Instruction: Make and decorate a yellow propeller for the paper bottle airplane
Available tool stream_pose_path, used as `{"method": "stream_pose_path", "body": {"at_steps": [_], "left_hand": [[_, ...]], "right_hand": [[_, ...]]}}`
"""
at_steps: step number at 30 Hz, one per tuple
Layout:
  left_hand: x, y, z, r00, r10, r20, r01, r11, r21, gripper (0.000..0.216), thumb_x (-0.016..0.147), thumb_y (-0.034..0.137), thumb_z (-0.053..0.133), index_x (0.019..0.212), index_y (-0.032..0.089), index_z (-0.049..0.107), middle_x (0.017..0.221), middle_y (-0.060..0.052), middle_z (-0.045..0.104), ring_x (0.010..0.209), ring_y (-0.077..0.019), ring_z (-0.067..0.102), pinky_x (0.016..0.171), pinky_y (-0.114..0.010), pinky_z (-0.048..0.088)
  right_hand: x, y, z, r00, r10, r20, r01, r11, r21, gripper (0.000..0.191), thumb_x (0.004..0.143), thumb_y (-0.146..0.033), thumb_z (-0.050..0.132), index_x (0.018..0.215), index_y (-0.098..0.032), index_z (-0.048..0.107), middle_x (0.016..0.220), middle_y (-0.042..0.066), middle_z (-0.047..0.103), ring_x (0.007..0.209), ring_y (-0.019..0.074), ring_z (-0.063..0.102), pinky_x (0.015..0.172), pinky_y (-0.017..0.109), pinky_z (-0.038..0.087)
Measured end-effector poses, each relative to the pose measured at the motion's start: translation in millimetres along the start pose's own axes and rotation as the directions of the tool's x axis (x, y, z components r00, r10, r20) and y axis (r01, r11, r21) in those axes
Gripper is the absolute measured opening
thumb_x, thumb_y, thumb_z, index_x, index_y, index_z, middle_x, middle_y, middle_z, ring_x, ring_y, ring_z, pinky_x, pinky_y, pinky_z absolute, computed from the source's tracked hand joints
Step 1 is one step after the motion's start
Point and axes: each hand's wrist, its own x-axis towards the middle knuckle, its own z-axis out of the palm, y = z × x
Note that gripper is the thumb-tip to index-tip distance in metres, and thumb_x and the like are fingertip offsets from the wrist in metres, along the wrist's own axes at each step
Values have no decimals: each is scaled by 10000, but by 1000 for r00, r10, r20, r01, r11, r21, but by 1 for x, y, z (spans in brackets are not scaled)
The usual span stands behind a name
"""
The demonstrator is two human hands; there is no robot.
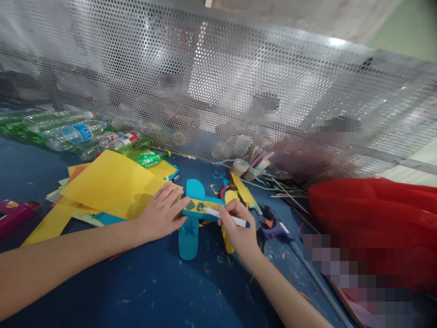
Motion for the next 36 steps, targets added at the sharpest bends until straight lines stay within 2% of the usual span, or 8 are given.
{"method": "stream_pose_path", "body": {"at_steps": [19,36], "left_hand": [[1,1,-1,1000,14,-22,-13,1000,15,283,871,299,547,1116,159,566,1111,-115,571,1139,-275,493,1110,-521,321],[1,1,-1,1000,12,-15,-12,1000,7,284,877,306,537,1120,161,562,1122,-121,568,1153,-282,487,1104,-527,322]], "right_hand": [[1,-1,1,999,5,-39,-5,1000,-1,322,821,-326,616,567,-229,444,488,-39,502,461,119,425,492,261,338],[3,-2,1,1000,-9,-24,9,1000,0,338,826,-373,621,573,-229,449,486,-35,514,455,118,430,486,260,343]]}}
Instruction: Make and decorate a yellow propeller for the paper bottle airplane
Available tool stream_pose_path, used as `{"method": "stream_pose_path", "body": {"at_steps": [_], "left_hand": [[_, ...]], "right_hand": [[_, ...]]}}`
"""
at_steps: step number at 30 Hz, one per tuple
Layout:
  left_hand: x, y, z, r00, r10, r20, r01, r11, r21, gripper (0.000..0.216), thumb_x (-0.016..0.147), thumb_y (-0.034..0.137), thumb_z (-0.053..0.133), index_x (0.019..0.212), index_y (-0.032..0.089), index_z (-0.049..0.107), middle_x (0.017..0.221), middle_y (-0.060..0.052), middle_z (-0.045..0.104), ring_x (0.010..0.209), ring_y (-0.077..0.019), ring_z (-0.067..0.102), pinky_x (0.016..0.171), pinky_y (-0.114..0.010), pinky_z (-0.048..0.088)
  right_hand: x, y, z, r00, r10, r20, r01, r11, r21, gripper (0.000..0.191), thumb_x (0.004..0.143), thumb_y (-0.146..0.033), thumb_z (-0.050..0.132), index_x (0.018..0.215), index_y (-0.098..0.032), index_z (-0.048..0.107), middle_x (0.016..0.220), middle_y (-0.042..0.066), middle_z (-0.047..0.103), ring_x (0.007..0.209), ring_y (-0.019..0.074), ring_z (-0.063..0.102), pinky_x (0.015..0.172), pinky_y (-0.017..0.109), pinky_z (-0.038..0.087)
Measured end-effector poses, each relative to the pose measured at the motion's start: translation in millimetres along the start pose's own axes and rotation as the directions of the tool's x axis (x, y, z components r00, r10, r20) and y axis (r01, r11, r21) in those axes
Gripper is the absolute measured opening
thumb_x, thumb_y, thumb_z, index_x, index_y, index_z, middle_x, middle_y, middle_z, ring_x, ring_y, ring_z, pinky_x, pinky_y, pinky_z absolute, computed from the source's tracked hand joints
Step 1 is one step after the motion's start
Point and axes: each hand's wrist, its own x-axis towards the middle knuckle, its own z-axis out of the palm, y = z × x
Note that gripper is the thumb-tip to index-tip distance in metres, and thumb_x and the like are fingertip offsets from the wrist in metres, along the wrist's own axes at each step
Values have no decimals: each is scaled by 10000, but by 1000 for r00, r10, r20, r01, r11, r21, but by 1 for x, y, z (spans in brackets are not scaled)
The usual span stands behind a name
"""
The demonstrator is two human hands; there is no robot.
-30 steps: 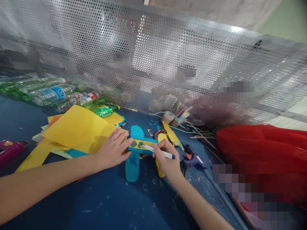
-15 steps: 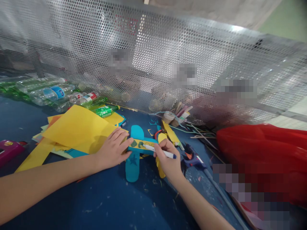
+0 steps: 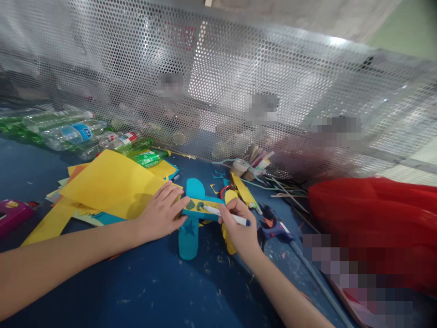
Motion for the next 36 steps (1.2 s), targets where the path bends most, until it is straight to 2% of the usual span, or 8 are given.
{"method": "stream_pose_path", "body": {"at_steps": [11,36], "left_hand": [[0,0,1,1000,-21,9,21,999,-25,280,871,306,547,1118,174,566,1117,-111,567,1159,-280,477,1111,-527,311],[0,-1,1,1000,-8,21,8,1000,2,284,873,320,547,1121,181,557,1124,-107,561,1147,-279,483,1104,-528,326]], "right_hand": [[-1,1,0,998,12,56,-14,999,29,327,821,-382,625,587,-224,460,483,-35,520,456,117,436,484,254,344],[0,1,-1,1000,4,18,-4,1000,-10,329,823,-349,613,558,-222,465,482,-34,509,467,119,430,495,255,353]]}}
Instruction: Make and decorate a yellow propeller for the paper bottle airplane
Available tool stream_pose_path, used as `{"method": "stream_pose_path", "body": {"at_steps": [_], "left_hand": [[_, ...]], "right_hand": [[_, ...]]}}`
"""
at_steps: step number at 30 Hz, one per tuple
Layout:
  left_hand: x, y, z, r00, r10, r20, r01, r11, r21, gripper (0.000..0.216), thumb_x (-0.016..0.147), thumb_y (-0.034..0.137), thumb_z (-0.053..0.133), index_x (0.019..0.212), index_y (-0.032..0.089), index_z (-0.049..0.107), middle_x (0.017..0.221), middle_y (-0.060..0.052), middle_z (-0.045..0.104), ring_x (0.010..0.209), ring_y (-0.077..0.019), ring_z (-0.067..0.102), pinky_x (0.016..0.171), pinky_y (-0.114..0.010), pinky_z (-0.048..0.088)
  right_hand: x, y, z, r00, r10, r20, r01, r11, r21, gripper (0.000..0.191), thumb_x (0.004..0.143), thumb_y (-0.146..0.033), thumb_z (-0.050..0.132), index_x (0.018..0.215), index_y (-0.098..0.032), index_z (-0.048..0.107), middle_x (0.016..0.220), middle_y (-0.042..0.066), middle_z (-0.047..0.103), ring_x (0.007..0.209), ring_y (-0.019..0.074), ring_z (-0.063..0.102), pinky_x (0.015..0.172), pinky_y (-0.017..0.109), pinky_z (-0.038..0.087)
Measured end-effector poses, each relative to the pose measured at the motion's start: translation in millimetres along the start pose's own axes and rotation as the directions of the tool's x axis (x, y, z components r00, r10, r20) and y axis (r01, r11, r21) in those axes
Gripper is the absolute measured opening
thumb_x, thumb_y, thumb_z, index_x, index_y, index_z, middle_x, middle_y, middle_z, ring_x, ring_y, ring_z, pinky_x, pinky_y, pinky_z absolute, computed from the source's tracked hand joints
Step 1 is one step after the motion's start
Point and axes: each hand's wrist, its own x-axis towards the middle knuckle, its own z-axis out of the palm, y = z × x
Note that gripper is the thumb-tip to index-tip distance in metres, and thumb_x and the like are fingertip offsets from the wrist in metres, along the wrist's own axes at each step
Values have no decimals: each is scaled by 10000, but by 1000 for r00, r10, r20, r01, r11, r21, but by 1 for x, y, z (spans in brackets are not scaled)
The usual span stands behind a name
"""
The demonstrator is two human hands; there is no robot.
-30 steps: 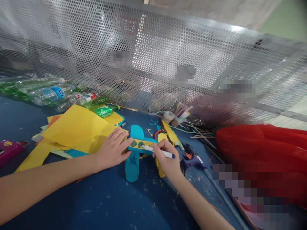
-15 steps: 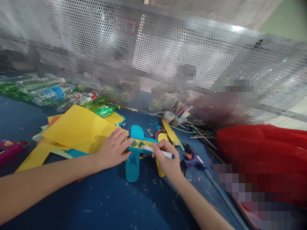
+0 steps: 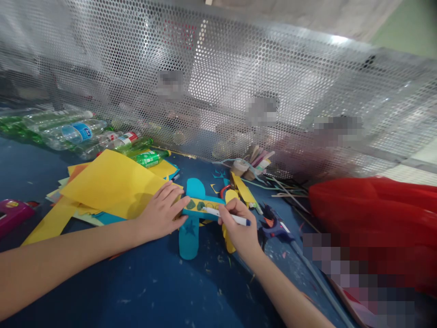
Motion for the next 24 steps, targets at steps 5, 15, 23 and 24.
{"method": "stream_pose_path", "body": {"at_steps": [5,15,23,24], "left_hand": [[0,0,1,1000,-5,0,5,1000,-2,287,873,316,550,1121,171,560,1133,-112,557,1160,-281,475,1113,-525,313],[0,-1,0,1000,8,-4,-8,1000,18,289,883,330,541,1123,172,562,1128,-109,562,1148,-273,484,1114,-511,316],[0,0,0,1000,9,-13,-9,999,39,288,876,325,548,1113,161,566,1120,-114,572,1140,-274,496,1108,-508,327],[1,0,0,1000,8,-15,-8,999,37,284,878,326,544,1112,166,568,1120,-112,575,1140,-273,498,1107,-510,329]], "right_hand": [[0,0,0,1000,1,-3,-1,1000,4,325,821,-345,612,557,-224,463,479,-36,502,465,117,428,491,252,351],[1,-2,0,1000,16,-5,-16,1000,6,311,807,-321,608,557,-226,449,463,-44,501,434,113,423,467,247,336],[1,-1,0,1000,-1,-2,1,1000,10,306,808,-295,597,554,-223,442,464,-44,497,444,110,420,474,246,335],[1,-1,0,1000,-6,-10,6,1000,7,307,807,-292,597,551,-222,443,465,-43,496,448,112,424,480,249,341]]}}
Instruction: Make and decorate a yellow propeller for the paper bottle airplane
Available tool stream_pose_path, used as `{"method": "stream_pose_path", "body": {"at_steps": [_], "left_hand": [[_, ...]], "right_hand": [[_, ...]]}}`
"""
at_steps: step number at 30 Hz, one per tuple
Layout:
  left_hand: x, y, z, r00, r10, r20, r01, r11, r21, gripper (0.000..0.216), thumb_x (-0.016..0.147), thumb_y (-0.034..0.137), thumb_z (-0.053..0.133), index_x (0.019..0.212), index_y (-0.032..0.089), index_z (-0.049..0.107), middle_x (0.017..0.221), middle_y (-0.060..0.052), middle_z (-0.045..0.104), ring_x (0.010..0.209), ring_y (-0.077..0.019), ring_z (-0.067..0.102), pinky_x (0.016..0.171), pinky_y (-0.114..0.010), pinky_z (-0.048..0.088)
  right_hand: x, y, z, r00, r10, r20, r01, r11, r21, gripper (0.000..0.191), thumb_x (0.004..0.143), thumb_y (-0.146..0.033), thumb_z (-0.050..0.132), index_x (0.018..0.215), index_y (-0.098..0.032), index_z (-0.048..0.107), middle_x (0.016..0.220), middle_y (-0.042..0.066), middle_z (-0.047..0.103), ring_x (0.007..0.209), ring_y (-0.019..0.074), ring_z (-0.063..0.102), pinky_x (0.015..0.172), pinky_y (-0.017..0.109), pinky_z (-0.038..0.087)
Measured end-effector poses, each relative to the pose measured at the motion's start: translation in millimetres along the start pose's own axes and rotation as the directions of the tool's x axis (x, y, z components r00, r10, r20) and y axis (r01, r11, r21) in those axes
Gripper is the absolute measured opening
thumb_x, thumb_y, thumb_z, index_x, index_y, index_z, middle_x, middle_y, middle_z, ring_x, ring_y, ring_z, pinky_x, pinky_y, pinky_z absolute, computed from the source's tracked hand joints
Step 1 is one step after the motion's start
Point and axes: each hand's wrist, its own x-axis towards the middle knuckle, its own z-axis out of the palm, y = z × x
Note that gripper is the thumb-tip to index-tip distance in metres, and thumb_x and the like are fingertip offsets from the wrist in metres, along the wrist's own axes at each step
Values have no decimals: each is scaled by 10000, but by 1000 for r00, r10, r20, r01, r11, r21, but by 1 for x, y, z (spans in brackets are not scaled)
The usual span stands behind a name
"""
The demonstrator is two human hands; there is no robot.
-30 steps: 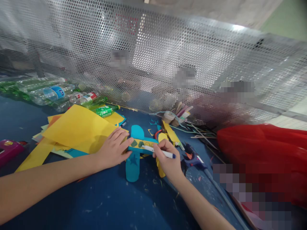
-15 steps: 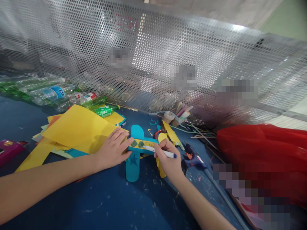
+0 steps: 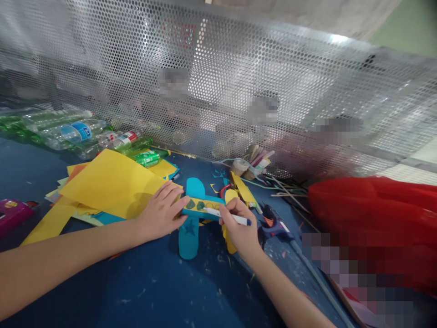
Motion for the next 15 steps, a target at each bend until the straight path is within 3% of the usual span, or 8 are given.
{"method": "stream_pose_path", "body": {"at_steps": [15], "left_hand": [[2,-5,-4,1000,1,-4,-1,999,-36,237,874,336,532,1044,188,606,1109,-123,612,1123,-309,548,1062,-557,391]], "right_hand": [[0,-2,5,999,45,8,-46,995,84,275,788,-283,585,594,-238,395,468,-69,452,439,102,387,475,251,321]]}}
